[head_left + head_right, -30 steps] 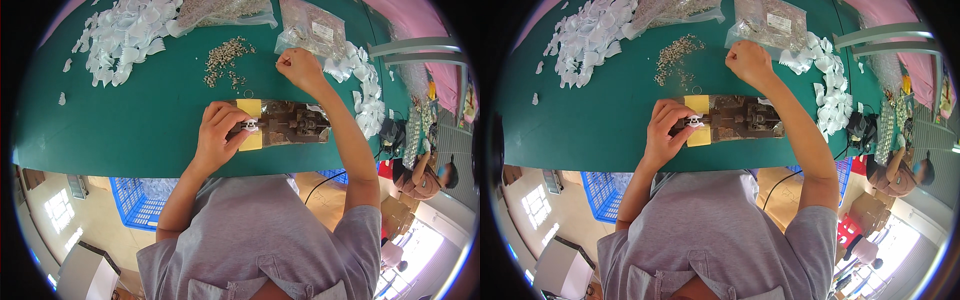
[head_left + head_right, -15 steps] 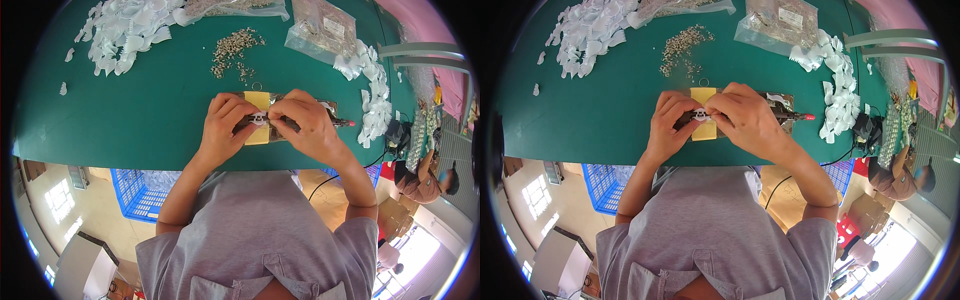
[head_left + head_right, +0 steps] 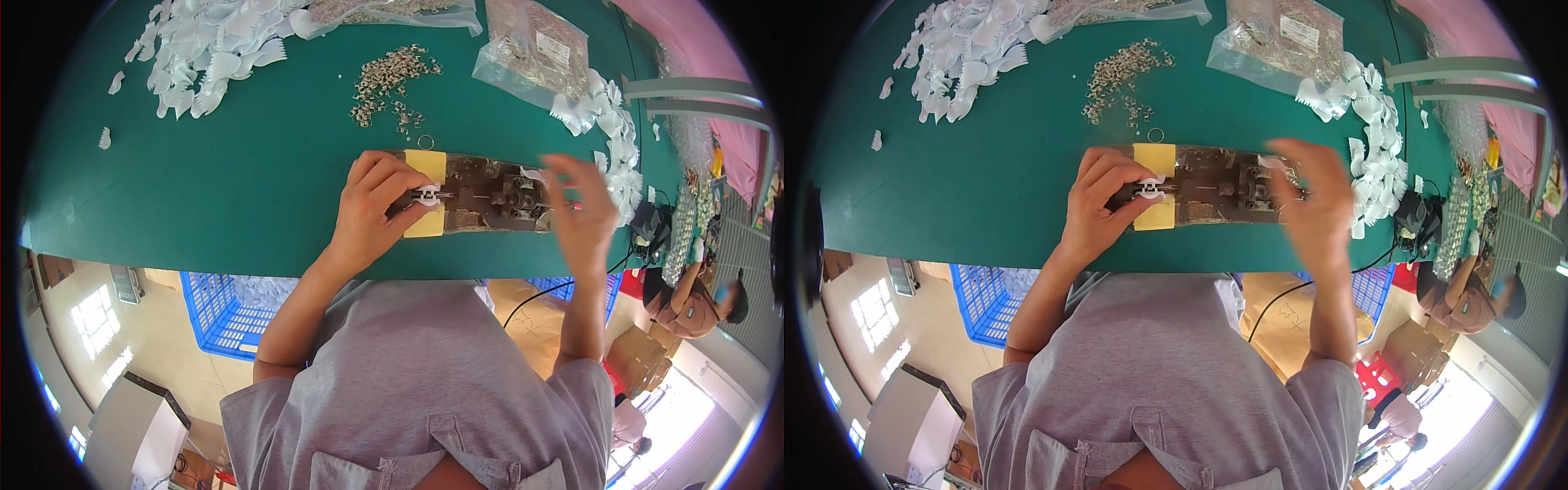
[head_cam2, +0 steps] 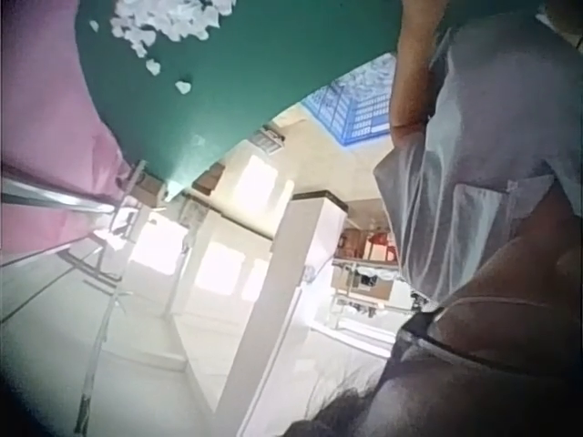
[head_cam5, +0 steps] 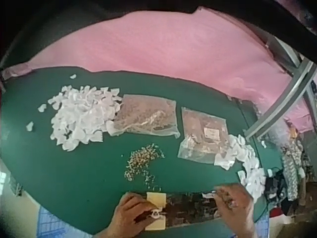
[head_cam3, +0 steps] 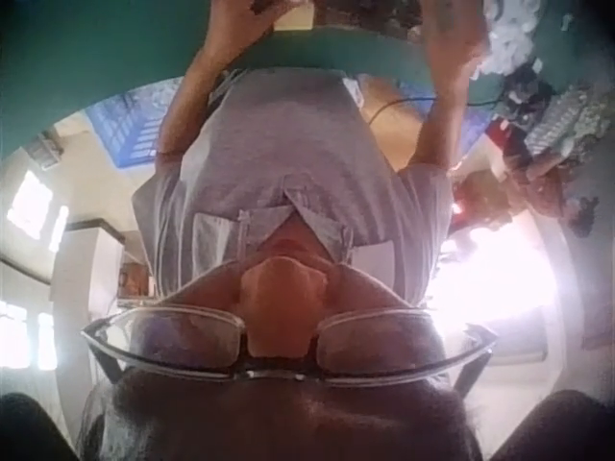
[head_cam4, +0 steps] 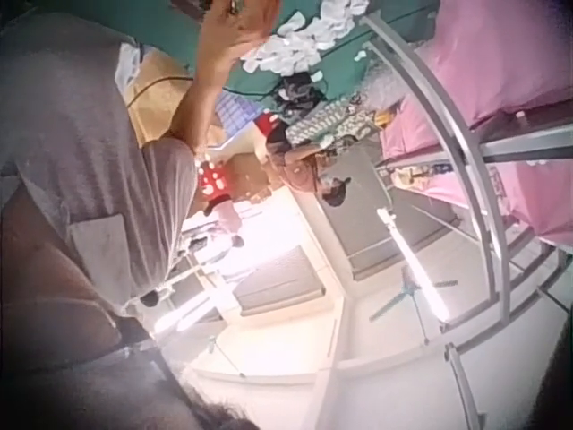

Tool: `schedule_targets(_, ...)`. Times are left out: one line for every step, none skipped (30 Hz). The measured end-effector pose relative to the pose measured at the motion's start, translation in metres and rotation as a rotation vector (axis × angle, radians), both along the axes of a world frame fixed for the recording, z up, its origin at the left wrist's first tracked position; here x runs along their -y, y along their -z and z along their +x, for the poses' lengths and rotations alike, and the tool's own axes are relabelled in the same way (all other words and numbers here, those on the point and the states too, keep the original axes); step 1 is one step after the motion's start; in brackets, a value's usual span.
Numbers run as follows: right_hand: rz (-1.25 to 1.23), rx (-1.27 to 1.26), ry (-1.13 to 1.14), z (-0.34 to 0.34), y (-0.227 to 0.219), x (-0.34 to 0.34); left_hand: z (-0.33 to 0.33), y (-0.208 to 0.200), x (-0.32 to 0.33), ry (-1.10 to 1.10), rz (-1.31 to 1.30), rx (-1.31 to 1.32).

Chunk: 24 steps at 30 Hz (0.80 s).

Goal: Assembling small plastic parts and metal pins using a manual press tool.

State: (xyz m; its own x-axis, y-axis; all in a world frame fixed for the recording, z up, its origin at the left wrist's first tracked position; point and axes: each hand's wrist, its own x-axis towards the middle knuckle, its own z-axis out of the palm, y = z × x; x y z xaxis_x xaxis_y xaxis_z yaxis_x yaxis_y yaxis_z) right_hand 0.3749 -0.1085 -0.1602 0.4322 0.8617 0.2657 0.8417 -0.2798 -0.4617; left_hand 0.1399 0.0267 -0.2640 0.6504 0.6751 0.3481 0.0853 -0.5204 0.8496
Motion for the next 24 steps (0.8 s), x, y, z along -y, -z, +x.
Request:
schedule_targets(0.032,0.024,0.126,0.027,0.007,0.02,0.001,0.0,0.0,0.005,-0.013,0.002)
schedule_targets(0.067,0.044,0.251,0.054,0.023,0.041,0.002,-0.001,0.0,0.0,-0.014,-0.002)
schedule_targets(0.057,0.012,0.312,0.077,0.041,0.064,0.004,-0.002,-0.001,0.004,-0.015,0.003)
schedule_targets(0.045,-0.018,0.377,0.093,0.059,0.083,0.005,-0.003,-0.001,0.012,-0.018,0.01)
schedule_targets(0.011,-0.107,0.389,0.099,0.071,0.091,0.006,-0.003,-0.002,0.012,-0.017,0.005)
schedule_targets(-0.025,-0.194,0.405,0.101,0.079,0.097,0.006,-0.004,-0.003,0.024,-0.029,0.019)
schedule_targets(-0.009,-0.245,0.37,0.108,0.088,0.099,0.006,-0.005,-0.004,0.036,-0.042,0.032)
schedule_targets(-0.007,-0.25,0.376,0.115,0.091,0.104,0.006,-0.006,-0.005,0.042,-0.04,0.027)
schedule_targets(-0.031,-0.311,0.442,0.113,0.082,0.098,0.006,-0.006,-0.006,0.036,-0.025,0.003)
schedule_targets(-0.054,-0.372,0.509,0.114,0.079,0.094,0.006,-0.007,-0.007,0.031,-0.009,-0.022)
schedule_targets(0.197,-0.542,0.433,0.118,0.088,0.094,0.005,-0.008,-0.007,0.037,-0.004,-0.028)
schedule_targets(0.365,-0.816,0.323,0.12,0.084,0.089,0.006,-0.007,-0.007,0.026,0.009,-0.042)
schedule_targets(0.533,-1.085,0.203,0.119,0.072,0.081,0.007,-0.007,-0.007,0.016,0.021,-0.057)
schedule_targets(0.603,-1.16,0.124,0.105,0.053,0.065,0.008,-0.007,-0.007,0.022,0.027,-0.062)
schedule_targets(0.649,-1.107,0.004,0.096,0.035,0.054,0.008,-0.008,-0.008,0.022,0.01,-0.063)
schedule_targets(0.695,-1.043,-0.107,0.085,0.018,0.047,0.009,-0.008,-0.007,0.032,-0.009,-0.062)
schedule_targets(0.699,-0.954,-0.146,0.064,0.009,0.036,0.009,-0.008,-0.006,0.043,-0.003,-0.067)
schedule_targets(0.728,-0.689,0.196,0.032,0.027,0.025,0.008,-0.007,-0.007,0.032,-0.014,-0.055)
schedule_targets(0.452,-0.487,0.025,0.035,0.017,0.031,0.006,-0.005,-0.007,0.02,-0.024,-0.043)
schedule_targets(0.174,-0.281,-0.14,0.039,0.008,0.035,0.005,-0.004,-0.006,0.025,-0.018,-0.046)
schedule_targets(0.545,-0.611,-0.05,0.041,0.022,0.023,0.007,-0.004,-0.005,0.026,-0.025,-0.026)
schedule_targets(0.673,-0.855,-0.022,0.051,0.023,0.024,0.007,-0.004,-0.003,0.004,-0.031,-0.012)
schedule_targets(0.793,-1.102,0.007,0.067,0.023,0.029,0.007,-0.004,-0.003,-0.01,-0.027,-0.012)
schedule_targets(0.777,-1.135,0.097,0.082,0.029,0.042,0.009,-0.004,-0.002,-0.004,-0.011,0.013)
